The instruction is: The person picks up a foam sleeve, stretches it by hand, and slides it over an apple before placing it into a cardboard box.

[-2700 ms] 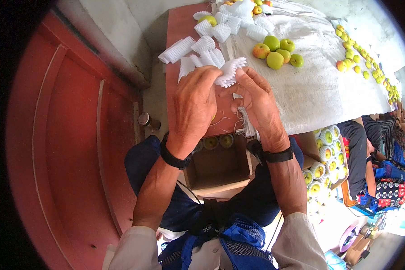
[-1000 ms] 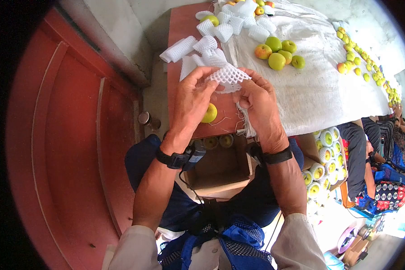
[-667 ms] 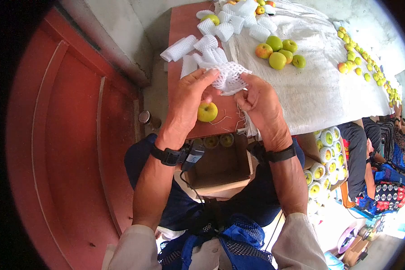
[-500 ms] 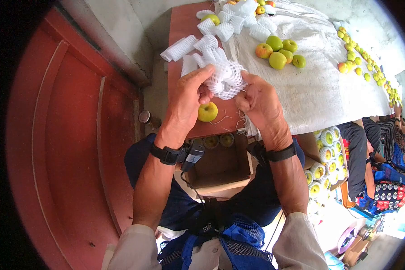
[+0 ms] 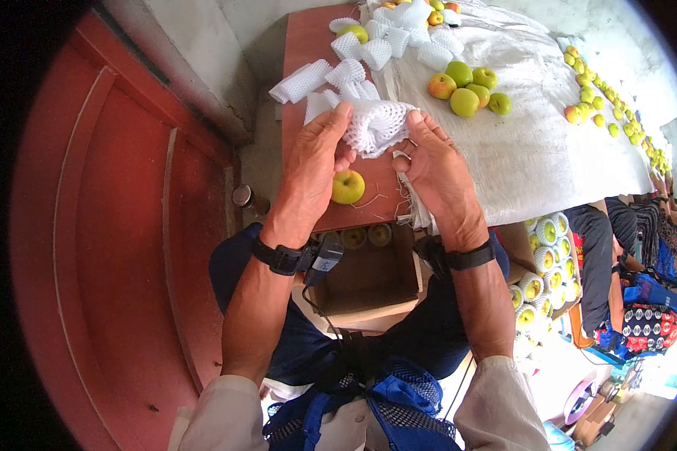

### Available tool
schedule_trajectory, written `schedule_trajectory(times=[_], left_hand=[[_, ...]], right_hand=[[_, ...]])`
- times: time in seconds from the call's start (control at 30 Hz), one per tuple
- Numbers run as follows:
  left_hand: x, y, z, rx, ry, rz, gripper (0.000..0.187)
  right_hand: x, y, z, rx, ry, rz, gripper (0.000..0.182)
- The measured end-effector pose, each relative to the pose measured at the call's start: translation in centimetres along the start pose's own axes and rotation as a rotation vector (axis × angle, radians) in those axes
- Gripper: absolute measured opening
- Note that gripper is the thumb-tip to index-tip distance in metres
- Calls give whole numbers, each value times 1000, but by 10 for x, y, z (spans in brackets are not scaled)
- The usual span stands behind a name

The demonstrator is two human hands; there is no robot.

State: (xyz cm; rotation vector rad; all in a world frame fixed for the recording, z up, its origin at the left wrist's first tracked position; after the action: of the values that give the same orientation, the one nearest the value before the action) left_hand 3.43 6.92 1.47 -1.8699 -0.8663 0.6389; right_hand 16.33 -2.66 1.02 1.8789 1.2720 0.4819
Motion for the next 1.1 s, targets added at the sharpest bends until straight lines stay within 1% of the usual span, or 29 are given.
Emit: schedule_trajectory(times=[0.1, 0.23, 0.3, 0.43, 0.53, 0.6, 0.67, 0.73, 0.77, 0.93, 1.03, 1.1], left_hand=[[0, 2, 1, 29, -20, -8, 31], [1, 4, -2, 23, 3, -1, 32], [0, 3, 0, 5, -72, 0, 32], [-3, 3, 0, -36, -109, 36, 32], [-2, 2, -5, -97, -61, 33, 32], [-4, 1, -2, -123, -146, 47, 32], [-3, 1, 0, -95, -122, 45, 33], [-2, 2, 0, -67, -96, 45, 33], [-2, 4, 2, -51, -121, 43, 34], [-2, 0, 4, 63, -167, -3, 33], [1, 4, 6, 62, -134, 9, 32], [1, 6, 4, 19, -78, 29, 32]], right_hand=[[1, 1, -1, 13, 25, 20, 21], [2, 3, 3, 30, -8, 41, 23], [3, 2, 3, 42, -9, 38, 24], [7, -3, 2, 111, 46, 9, 30], [6, -5, -7, 147, 95, -21, 33], [4, -3, -13, 168, 126, -21, 34], [3, -2, -18, 172, 154, -21, 34], [4, -6, -13, 134, 121, -12, 33], [5, -7, -9, 95, 88, -3, 31], [-1, -7, -20, 125, 97, -41, 26], [0, -12, -22, 154, 121, -75, 25], [0, -14, -21, 156, 120, -86, 24]])
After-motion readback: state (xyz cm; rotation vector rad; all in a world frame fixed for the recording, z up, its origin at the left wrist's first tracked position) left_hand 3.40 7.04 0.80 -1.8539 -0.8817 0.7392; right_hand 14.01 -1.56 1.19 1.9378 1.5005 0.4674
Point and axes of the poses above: each hand's wrist, its own x-axis towards the middle knuckle, its own z-axis out of the back of the hand, y = z × x, the point moved 9 cm from there along x, towards the middle knuckle, and after that the axes turned 3 degrees about -y, right-handed, at the moved point
